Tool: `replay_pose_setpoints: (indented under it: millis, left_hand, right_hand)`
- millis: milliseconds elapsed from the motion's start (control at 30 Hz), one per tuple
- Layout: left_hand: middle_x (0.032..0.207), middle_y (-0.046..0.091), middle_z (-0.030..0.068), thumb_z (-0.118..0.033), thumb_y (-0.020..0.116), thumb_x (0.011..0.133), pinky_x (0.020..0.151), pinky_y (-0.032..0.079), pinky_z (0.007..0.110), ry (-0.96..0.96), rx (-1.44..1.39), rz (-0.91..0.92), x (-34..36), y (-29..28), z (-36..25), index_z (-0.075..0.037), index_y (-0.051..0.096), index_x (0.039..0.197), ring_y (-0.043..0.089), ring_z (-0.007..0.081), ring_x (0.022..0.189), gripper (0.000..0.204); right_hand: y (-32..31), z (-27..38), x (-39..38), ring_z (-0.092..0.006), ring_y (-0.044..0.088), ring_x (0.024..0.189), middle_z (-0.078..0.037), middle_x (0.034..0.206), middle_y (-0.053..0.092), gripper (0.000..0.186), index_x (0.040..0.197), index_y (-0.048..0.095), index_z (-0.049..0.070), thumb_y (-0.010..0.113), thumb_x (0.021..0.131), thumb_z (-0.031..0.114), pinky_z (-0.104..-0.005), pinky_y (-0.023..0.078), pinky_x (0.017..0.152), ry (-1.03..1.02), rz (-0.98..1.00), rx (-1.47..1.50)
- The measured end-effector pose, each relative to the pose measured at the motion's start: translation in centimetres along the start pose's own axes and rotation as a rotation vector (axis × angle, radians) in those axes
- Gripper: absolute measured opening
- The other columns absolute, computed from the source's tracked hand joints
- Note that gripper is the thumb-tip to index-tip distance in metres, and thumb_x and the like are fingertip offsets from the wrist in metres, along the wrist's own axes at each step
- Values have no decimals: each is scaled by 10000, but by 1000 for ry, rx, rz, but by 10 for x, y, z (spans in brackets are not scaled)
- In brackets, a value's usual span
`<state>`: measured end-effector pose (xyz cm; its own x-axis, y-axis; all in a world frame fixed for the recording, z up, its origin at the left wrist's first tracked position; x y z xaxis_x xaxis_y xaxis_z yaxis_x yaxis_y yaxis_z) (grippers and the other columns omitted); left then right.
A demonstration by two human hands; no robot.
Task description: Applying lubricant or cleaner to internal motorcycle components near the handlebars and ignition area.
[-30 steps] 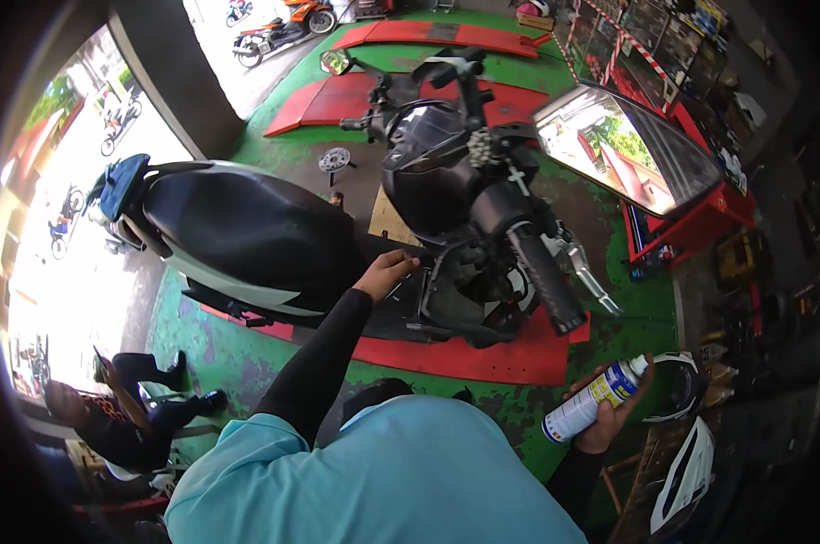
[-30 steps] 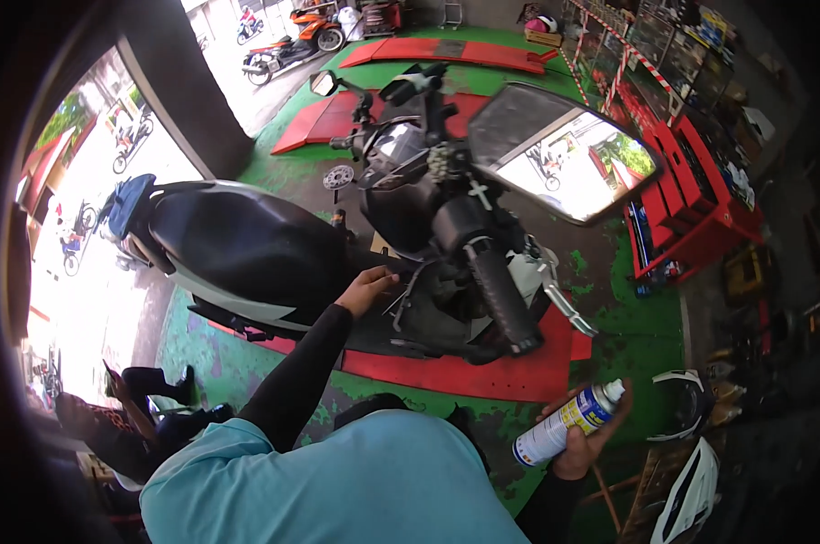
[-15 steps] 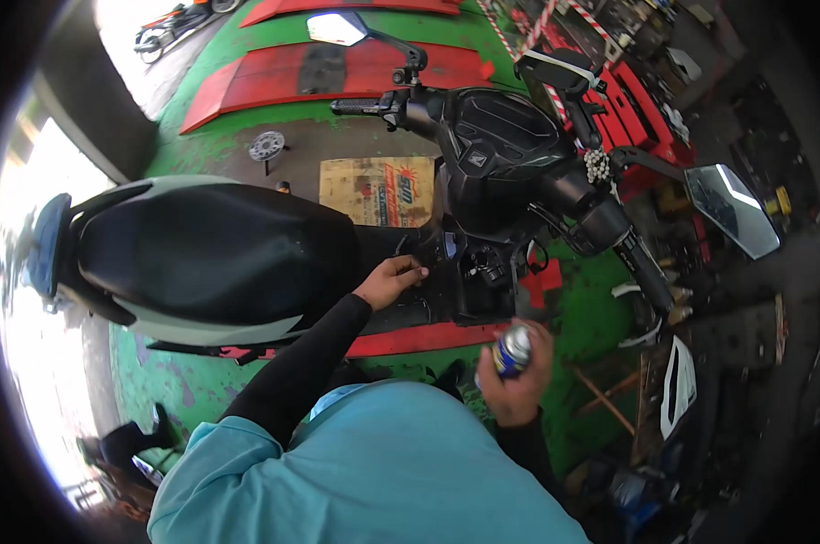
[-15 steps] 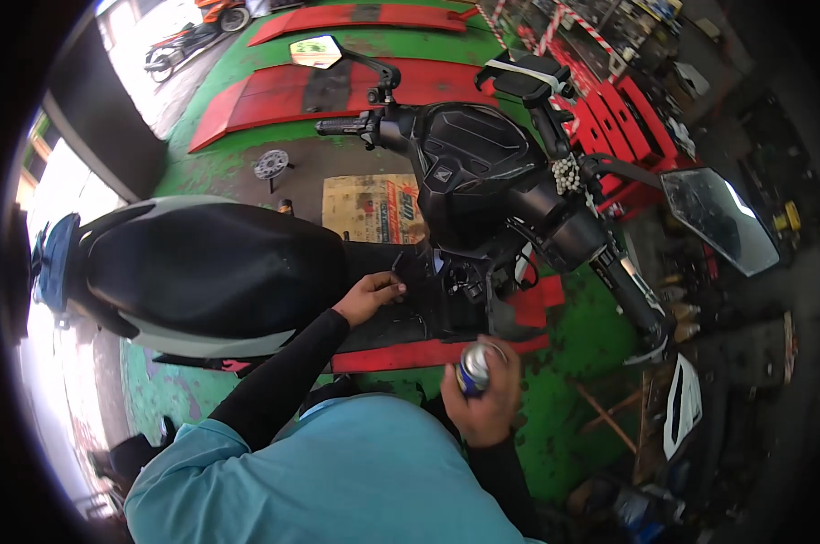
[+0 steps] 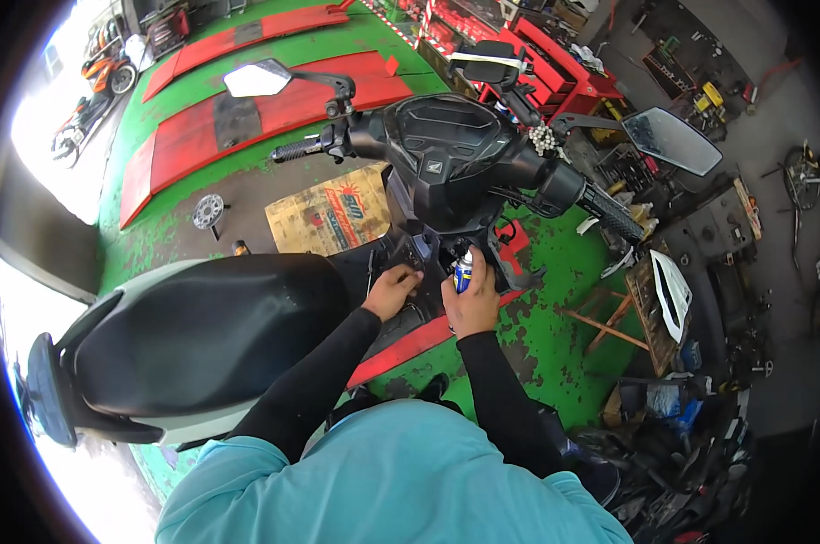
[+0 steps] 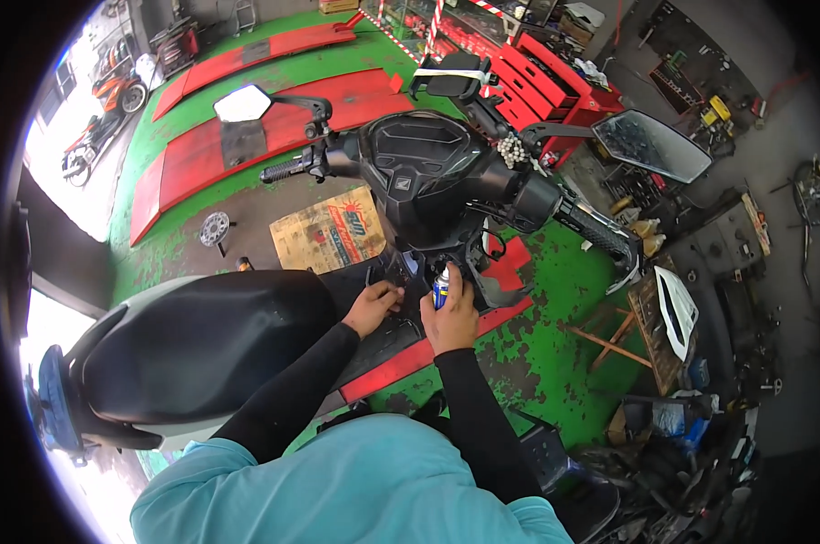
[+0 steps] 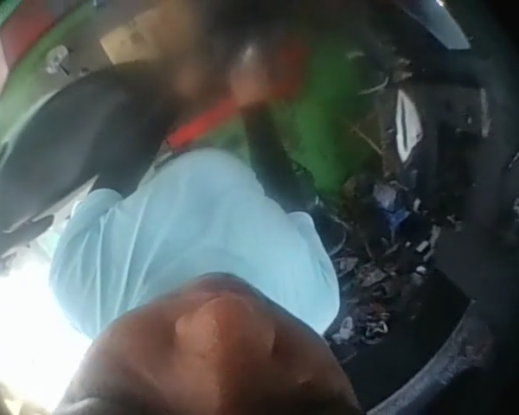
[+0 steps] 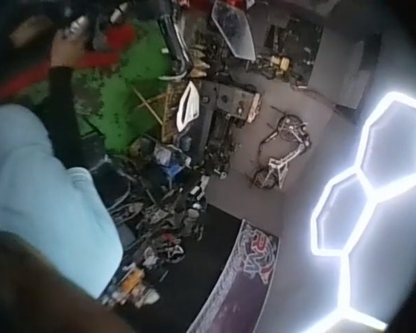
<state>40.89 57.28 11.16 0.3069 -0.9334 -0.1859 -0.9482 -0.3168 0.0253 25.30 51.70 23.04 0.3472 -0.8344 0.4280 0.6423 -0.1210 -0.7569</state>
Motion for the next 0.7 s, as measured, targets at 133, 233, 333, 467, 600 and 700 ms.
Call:
replay_pose_setpoints:
  millis: [133, 233, 333, 467, 600, 700]
  left_hand:
    - [880, 642, 13, -296, 595, 996, 659, 459, 236, -111, -85, 4, -22, -19, 29, -46, 628, 987, 618, 97, 776, 252]
    - [881, 637, 11, -261, 586, 1003, 646, 450, 224, -133, -130, 8, -29, -26, 41, -45, 623, 1004, 614, 94, 770, 220]
    - [861, 631, 18, -244, 594, 996, 660, 467, 241, -157, -131, -14, -32, -37, 51, -28, 623, 1006, 613, 101, 755, 218]
    - [843, 625, 11, -238, 608, 985, 665, 471, 254, -151, -189, -33, -32, -49, 59, -29, 624, 1015, 611, 100, 742, 212]
    - [847, 625, 0, -237, 606, 984, 655, 460, 247, -162, -200, -36, -31, -52, 63, -43, 621, 1025, 610, 93, 744, 199]
    - [893, 627, 2, -191, 564, 1009, 625, 427, 217, -178, -179, -32, -32, -52, 64, -60, 603, 1013, 597, 80, 752, 137]
  right_hand:
    - [10, 2, 5, -449, 652, 872, -216, 1105, 595, 644, 1388, 445, 178, 668, 787, 246, -531, 550, 725, 49, 61, -23]
    - [10, -5, 6, -455, 648, 883, -217, 1108, 594, 650, 1386, 441, 173, 668, 781, 241, -531, 547, 741, 72, 25, -2]
    - [8, -5, 9, -459, 643, 897, -216, 1111, 595, 648, 1380, 443, 168, 666, 776, 237, -532, 544, 759, 75, 47, -13]
    - [7, -3, 9, -461, 639, 905, -211, 1124, 593, 651, 1379, 444, 169, 668, 771, 235, -532, 544, 766, 30, 66, -37]
    - [14, -6, 5, -453, 639, 909, -201, 1141, 583, 654, 1381, 443, 180, 674, 772, 241, -525, 548, 768, 49, 112, -58]
    - [17, -8, 5, -446, 639, 911, -195, 1148, 575, 655, 1383, 441, 187, 677, 775, 246, -519, 550, 769, 52, 103, -67]
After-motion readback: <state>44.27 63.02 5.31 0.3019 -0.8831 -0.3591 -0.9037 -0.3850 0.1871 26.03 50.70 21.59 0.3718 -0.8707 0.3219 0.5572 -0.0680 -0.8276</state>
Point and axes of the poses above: each hand's wrist, its own x-axis towards the middle knuckle, its own y-axis out of the palm, z = x × y, the point moved 6 cm from there along x, towards the middle knuckle
